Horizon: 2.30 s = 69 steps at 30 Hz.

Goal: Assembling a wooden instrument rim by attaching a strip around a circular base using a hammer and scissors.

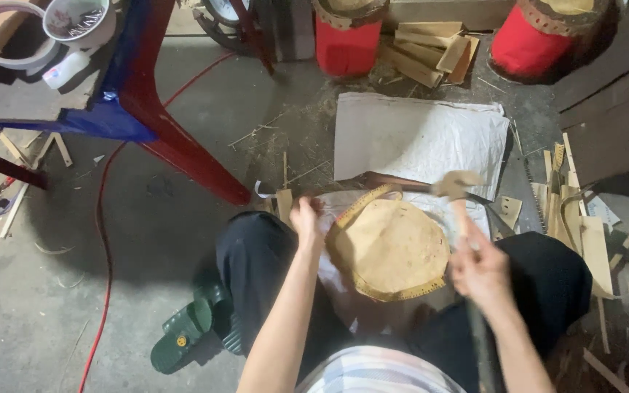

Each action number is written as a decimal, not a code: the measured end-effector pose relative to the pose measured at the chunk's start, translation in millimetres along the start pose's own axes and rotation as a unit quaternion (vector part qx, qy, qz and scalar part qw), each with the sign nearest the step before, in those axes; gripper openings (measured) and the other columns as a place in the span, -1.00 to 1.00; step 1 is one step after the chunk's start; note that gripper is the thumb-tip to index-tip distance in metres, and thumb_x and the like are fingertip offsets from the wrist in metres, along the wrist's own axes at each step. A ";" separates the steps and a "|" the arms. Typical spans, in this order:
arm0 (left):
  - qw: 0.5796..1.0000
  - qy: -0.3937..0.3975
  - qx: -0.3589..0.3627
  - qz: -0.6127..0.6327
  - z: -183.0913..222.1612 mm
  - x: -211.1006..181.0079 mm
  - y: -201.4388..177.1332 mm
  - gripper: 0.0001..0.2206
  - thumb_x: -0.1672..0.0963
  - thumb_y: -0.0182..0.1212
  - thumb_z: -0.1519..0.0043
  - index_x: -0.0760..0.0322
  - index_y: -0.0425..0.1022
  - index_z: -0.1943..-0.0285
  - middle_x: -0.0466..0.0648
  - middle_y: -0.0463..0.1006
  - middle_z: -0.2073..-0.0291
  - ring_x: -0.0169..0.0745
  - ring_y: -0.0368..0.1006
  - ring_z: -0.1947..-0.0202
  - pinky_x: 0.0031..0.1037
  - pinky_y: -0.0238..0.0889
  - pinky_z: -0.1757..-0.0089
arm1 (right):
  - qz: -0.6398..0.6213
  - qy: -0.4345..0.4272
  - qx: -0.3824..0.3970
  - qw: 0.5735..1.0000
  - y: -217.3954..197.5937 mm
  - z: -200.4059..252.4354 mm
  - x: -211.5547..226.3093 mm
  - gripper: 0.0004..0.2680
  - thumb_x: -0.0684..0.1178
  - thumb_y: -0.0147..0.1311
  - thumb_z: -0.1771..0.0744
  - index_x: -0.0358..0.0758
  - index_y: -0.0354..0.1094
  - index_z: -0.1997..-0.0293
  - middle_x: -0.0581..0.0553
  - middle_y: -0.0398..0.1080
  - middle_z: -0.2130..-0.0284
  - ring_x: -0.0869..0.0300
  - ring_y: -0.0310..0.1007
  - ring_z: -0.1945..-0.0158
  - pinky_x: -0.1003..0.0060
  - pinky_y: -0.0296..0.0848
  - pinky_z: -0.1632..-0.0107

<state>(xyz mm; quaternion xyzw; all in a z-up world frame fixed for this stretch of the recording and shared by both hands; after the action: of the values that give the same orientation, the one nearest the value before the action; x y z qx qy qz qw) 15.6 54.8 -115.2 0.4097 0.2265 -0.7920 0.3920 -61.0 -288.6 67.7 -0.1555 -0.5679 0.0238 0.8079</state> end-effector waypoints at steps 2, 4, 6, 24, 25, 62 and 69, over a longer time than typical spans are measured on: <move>0.997 0.031 0.040 -0.051 20.4 -18.1 -5.8 -0.68 0.04 0.19 -0.19 0.35 0.54 0.02 0.20 0.59 0.25 0.02 0.52 0.22 -0.26 0.41 0.21 | 0.007 -0.019 -0.031 0.999 -37.2 -2.6 6.3 -0.70 -0.10 -0.12 -0.46 -0.13 0.21 -0.42 -0.22 0.28 0.62 0.18 0.22 0.74 0.37 0.22 0.81; 0.990 0.061 0.080 -0.102 33.2 -28.6 -4.9 -0.49 0.03 0.26 -0.22 0.50 0.45 -0.27 0.39 0.56 -0.04 0.26 0.52 -0.10 -0.06 0.41 -0.01 | 0.015 -0.037 -0.063 0.997 -75.7 -9.2 6.1 -0.71 -0.09 -0.11 -0.48 -0.16 0.21 -0.42 -0.24 0.31 0.59 0.18 0.26 0.71 0.36 0.26 0.79; 0.900 0.207 0.174 -0.341 41.5 -34.2 8.6 -0.68 -0.06 0.38 -0.15 0.13 0.70 0.06 0.04 0.68 0.26 0.10 0.62 0.14 -0.25 0.47 0.15 | 0.017 -0.057 -0.110 0.992 -116.5 -18.3 -2.5 -0.64 -0.12 -0.15 -0.53 -0.22 0.00 -0.59 -0.26 0.24 0.52 0.18 0.18 0.66 0.29 0.22 0.76; 0.850 0.165 0.296 -0.404 76.3 -55.3 39.4 -0.76 0.03 0.34 -0.20 0.07 0.73 0.00 0.04 0.69 0.16 -0.03 0.61 0.20 -0.27 0.48 0.23 | 0.253 0.068 -0.172 0.950 -236.1 -55.6 -384.9 -0.81 0.01 -0.11 -0.47 -0.25 0.42 0.03 -0.30 0.38 0.29 -0.08 0.35 0.24 0.09 0.34 0.16; 0.847 0.165 0.299 -0.406 85.3 -61.0 39.5 -0.76 0.03 0.34 -0.20 0.07 0.73 0.00 0.04 0.69 0.16 -0.03 0.61 0.20 -0.27 0.48 0.23 | 0.246 0.079 -0.172 0.951 -227.9 -54.6 -382.6 -0.80 0.03 -0.11 -0.46 -0.25 0.41 0.01 -0.31 0.37 0.26 -0.10 0.34 0.20 0.07 0.33 0.13; 0.906 0.122 0.244 -0.323 92.8 -72.4 44.8 -0.64 0.04 0.01 -0.26 0.20 0.70 -0.04 0.09 0.68 0.12 -0.16 0.54 0.13 -0.35 0.41 0.15 | 0.588 -0.024 -0.153 0.794 -183.6 -148.4 -317.1 -0.75 0.05 -0.19 -0.42 0.00 0.52 -0.01 -0.13 0.50 -0.04 -0.03 0.49 -0.05 0.14 0.49 0.02; 0.905 0.161 0.195 -0.342 79.0 -70.7 15.7 -0.73 0.04 0.24 -0.18 0.04 0.73 0.01 0.11 0.70 0.16 -0.06 0.57 0.18 -0.23 0.45 0.14 | 0.485 0.027 -0.070 0.871 -199.0 -216.7 -331.7 -0.77 0.00 -0.12 -0.40 -0.13 0.49 -0.05 -0.24 0.49 -0.03 -0.09 0.46 -0.04 0.07 0.44 0.00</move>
<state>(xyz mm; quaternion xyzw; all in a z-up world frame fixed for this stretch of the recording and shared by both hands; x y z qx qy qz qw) 16.2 22.6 -13.0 0.4972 0.2535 -0.8291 -0.0323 -5.3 -597.7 -245.3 -0.4679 -0.3991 0.3685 0.6971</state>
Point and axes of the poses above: each hand's wrist, its own z-axis away from the middle knuckle, its own y-axis out of the palm, x = y × z, the point moved 3 cm from there along -z, towards the middle knuckle
